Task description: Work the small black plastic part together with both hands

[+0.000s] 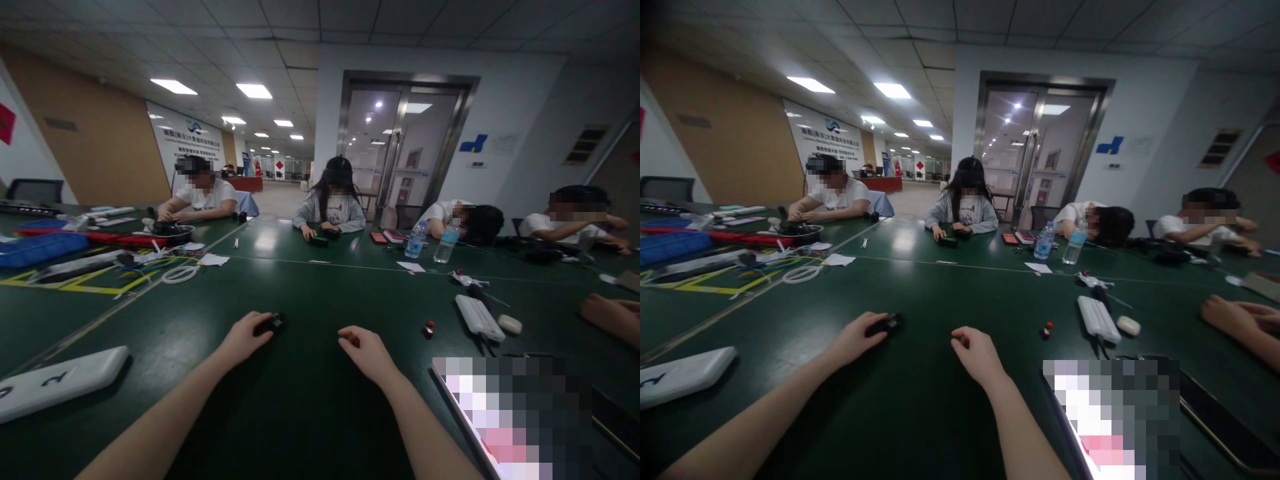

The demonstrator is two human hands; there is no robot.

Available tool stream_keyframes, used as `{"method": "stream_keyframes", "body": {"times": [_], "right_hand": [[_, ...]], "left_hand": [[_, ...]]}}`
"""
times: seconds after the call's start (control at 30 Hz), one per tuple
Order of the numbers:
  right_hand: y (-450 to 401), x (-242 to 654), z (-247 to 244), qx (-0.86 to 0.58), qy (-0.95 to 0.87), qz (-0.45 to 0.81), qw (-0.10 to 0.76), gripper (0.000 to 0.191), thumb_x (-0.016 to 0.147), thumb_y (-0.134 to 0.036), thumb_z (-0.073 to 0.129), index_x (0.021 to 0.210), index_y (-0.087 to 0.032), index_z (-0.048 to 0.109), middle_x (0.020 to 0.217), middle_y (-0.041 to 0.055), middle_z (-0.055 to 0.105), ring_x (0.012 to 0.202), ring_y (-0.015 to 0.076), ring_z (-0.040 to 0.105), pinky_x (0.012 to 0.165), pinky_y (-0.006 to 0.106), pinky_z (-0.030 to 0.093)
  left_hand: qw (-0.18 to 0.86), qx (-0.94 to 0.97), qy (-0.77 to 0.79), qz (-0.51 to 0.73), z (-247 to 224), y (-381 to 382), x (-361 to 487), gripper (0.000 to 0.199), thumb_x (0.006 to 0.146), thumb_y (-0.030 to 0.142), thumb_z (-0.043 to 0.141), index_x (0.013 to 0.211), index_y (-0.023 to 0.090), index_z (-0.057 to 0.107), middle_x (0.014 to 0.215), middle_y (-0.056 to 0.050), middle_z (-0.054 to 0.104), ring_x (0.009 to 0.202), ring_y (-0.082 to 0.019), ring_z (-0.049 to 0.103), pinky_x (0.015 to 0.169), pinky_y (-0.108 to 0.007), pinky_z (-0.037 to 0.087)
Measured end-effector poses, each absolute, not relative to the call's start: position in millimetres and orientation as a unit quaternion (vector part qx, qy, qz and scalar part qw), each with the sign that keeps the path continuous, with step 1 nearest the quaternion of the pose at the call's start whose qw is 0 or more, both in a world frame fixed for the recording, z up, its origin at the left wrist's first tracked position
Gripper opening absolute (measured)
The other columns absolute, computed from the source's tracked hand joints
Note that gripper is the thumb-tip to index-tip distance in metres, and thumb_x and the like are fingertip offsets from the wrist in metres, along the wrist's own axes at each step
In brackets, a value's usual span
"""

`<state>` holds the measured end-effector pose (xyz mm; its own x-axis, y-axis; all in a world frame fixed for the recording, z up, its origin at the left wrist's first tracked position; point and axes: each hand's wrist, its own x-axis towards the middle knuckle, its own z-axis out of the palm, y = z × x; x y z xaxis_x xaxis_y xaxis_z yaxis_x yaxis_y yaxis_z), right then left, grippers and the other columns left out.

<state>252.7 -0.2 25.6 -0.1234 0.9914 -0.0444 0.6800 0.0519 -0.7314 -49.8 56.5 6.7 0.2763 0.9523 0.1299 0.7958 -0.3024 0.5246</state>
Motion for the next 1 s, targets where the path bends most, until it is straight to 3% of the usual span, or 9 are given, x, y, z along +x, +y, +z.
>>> {"method": "stream_keyframes", "body": {"times": [0.2,0.37,0.57,0.7,0.8,1.0], "right_hand": [[-14.3,236.1,39.6,-0.504,-0.774,0.324,0.202,0.038,0.066,-0.034,0.073,0.102,-0.027,0.062,0.092,-0.0012,0.056,0.077,0.014,0.051,0.065,0.026,0.042],[-15.5,234.2,39.0,-0.491,-0.783,0.338,0.176,0.038,0.063,-0.031,0.075,0.097,-0.025,0.06,0.096,-0.0012,0.055,0.084,0.0149,0.052,0.069,0.026,0.043],[-17.7,232.3,40.9,-0.478,-0.812,0.301,0.15,0.021,0.069,-0.032,0.07,0.088,-0.024,0.065,0.097,0.0002,0.056,0.088,0.0167,0.054,0.074,0.029,0.043],[-12.1,242.8,43.6,-0.524,-0.762,0.292,0.244,0.018,0.075,-0.034,0.064,0.088,-0.022,0.064,0.091,0.0012,0.06,0.08,0.0148,0.056,0.07,0.028,0.045],[-4.2,261.7,44.6,-0.611,-0.668,0.255,0.339,0.024,0.079,-0.039,0.059,0.093,-0.02,0.062,0.09,0.0029,0.063,0.084,0.0162,0.059,0.075,0.03,0.046],[0.2,281.6,44.9,-0.678,-0.613,0.231,0.332,0.025,0.079,-0.036,0.059,0.098,-0.02,0.061,0.097,0.0047,0.065,0.09,0.0185,0.061,0.08,0.032,0.048]], "left_hand": [[0.285,0.878,0.337,0.185,9.9,9.2,25.5,0.039,0.076,0.03,0.061,0.115,0.026,0.058,0.114,-0.003,0.061,0.107,-0.02,0.053,0.098,-0.037,0.036],[0.297,0.879,0.325,0.185,11.7,5.9,26.9,0.038,0.076,0.027,0.063,0.114,0.025,0.058,0.113,-0.003,0.061,0.107,-0.021,0.053,0.098,-0.038,0.035],[0.305,0.876,0.332,0.171,15.4,6.8,24.0,0.038,0.078,0.029,0.061,0.117,0.027,0.057,0.117,-0.002,0.059,0.111,-0.022,0.051,0.099,-0.04,0.035],[0.313,0.87,0.342,0.171,15.3,7.9,21.9,0.041,0.079,0.03,0.059,0.119,0.026,0.055,0.119,-0.003,0.058,0.111,-0.021,0.05,0.099,-0.04,0.036],[0.323,0.862,0.353,0.169,15.5,8.7,19.8,0.043,0.079,0.031,0.059,0.122,0.026,0.054,0.121,-0.003,0.056,0.112,-0.02,0.049,0.099,-0.039,0.036],[0.345,0.85,0.358,0.174,18.5,7.8,17.2,0.041,0.079,0.03,0.058,0.12,0.026,0.054,0.121,-0.004,0.053,0.111,-0.02,0.048,0.096,-0.038,0.039]]}}
